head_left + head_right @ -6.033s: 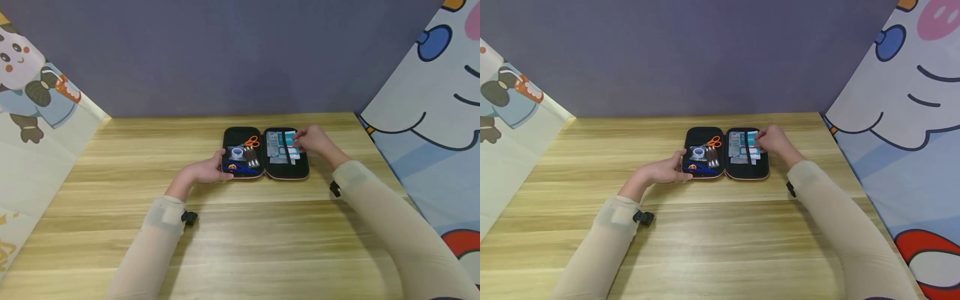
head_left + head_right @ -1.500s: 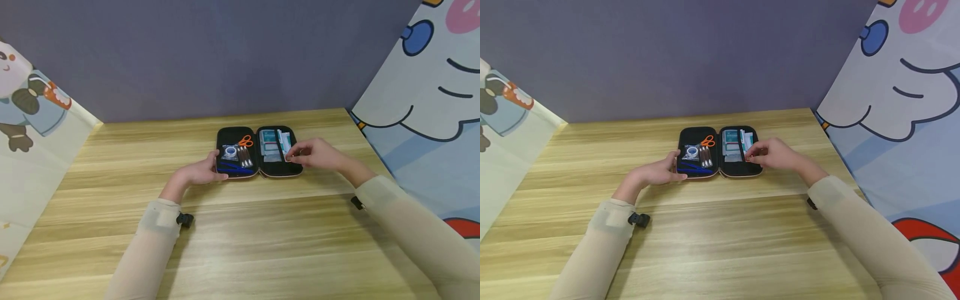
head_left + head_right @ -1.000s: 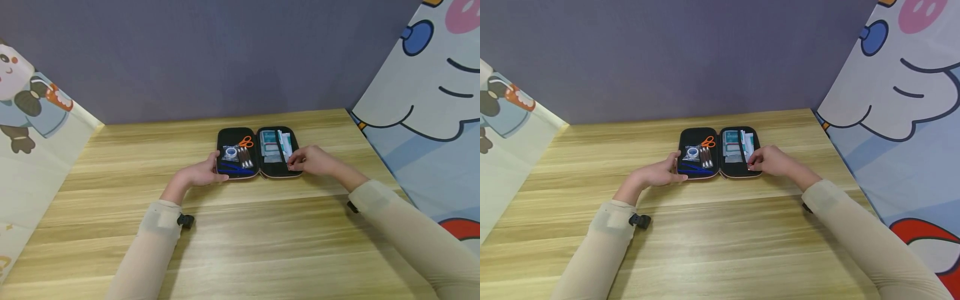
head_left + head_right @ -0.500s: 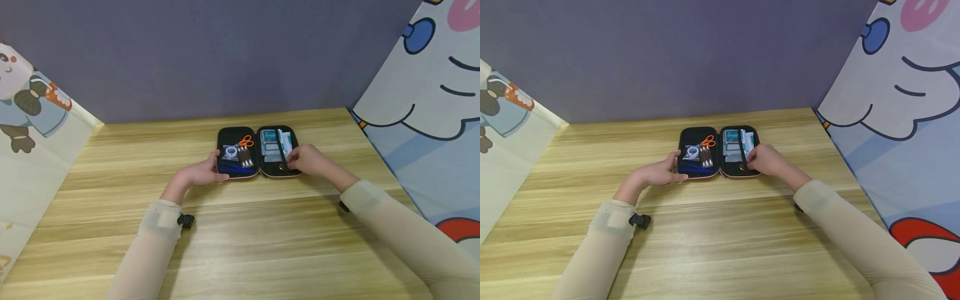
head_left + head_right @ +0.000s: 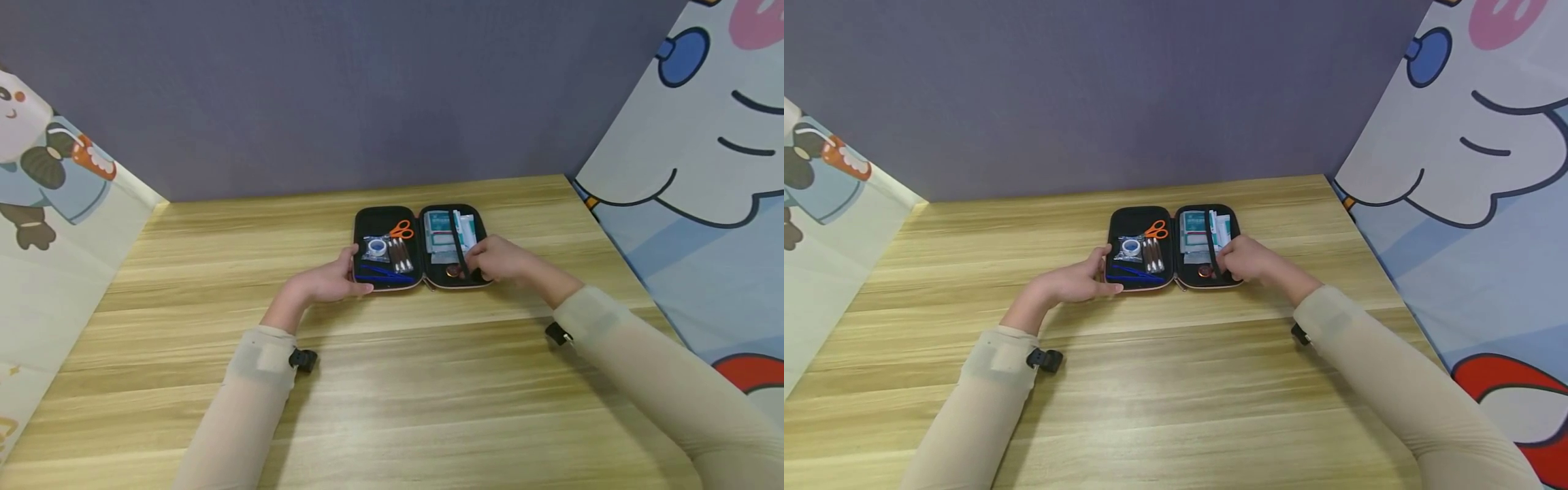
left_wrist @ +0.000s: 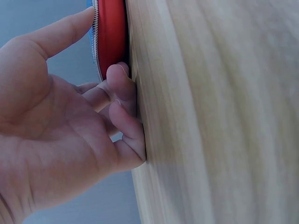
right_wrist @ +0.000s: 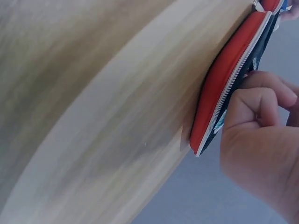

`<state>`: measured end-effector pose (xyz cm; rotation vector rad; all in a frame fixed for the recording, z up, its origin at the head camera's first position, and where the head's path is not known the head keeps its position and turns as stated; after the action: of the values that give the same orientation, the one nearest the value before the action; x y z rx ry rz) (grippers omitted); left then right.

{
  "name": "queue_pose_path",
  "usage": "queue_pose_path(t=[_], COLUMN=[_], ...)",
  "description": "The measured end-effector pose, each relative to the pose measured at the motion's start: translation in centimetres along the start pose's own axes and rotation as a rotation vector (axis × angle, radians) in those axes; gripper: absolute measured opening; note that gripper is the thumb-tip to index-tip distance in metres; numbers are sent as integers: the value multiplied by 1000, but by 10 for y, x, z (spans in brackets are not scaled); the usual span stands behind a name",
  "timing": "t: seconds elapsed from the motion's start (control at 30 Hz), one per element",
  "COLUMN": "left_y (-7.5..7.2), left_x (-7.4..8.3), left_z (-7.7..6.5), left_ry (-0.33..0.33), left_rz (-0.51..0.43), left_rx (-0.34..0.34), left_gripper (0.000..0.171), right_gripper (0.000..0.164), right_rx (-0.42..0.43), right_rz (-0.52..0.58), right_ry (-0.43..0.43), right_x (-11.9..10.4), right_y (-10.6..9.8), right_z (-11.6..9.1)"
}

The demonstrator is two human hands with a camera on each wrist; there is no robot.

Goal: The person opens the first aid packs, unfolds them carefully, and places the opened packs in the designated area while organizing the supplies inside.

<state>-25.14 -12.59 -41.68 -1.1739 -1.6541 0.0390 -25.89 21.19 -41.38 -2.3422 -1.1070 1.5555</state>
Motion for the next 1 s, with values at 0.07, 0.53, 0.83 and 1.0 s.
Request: queue_pose_path(t=[0.07, 0.53, 0.83, 1.0], left_y=[0, -1, -4, -11], left_x=[-1, 0, 0, -3], left_z=[0, 1, 2, 5], left_ry=[0, -2, 10, -8], left_rz=[3, 20, 22, -40], left_rx=[0, -5, -8, -23], left_gripper=[106, 105, 108, 103], right_gripper=[39, 125, 135, 130], right_rx=[6, 203, 75, 25], right_rz=[-14, -515, -634, -594], right_ry=[1, -45, 3, -19], right_x=[0, 11, 33, 32], right_y=[0, -3, -13, -18], right_z=[0, -12, -12, -9])
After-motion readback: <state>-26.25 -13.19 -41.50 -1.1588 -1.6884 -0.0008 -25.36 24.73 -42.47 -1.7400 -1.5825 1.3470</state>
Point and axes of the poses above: each hand's wrist, its own z-axis towards the middle knuckle, its own y-axis out of the palm, x = y × z, the point moved 3 cm from there along z, towards the middle knuckle, and after that the axes turned 2 degrees about z, right-handed, at the moved point
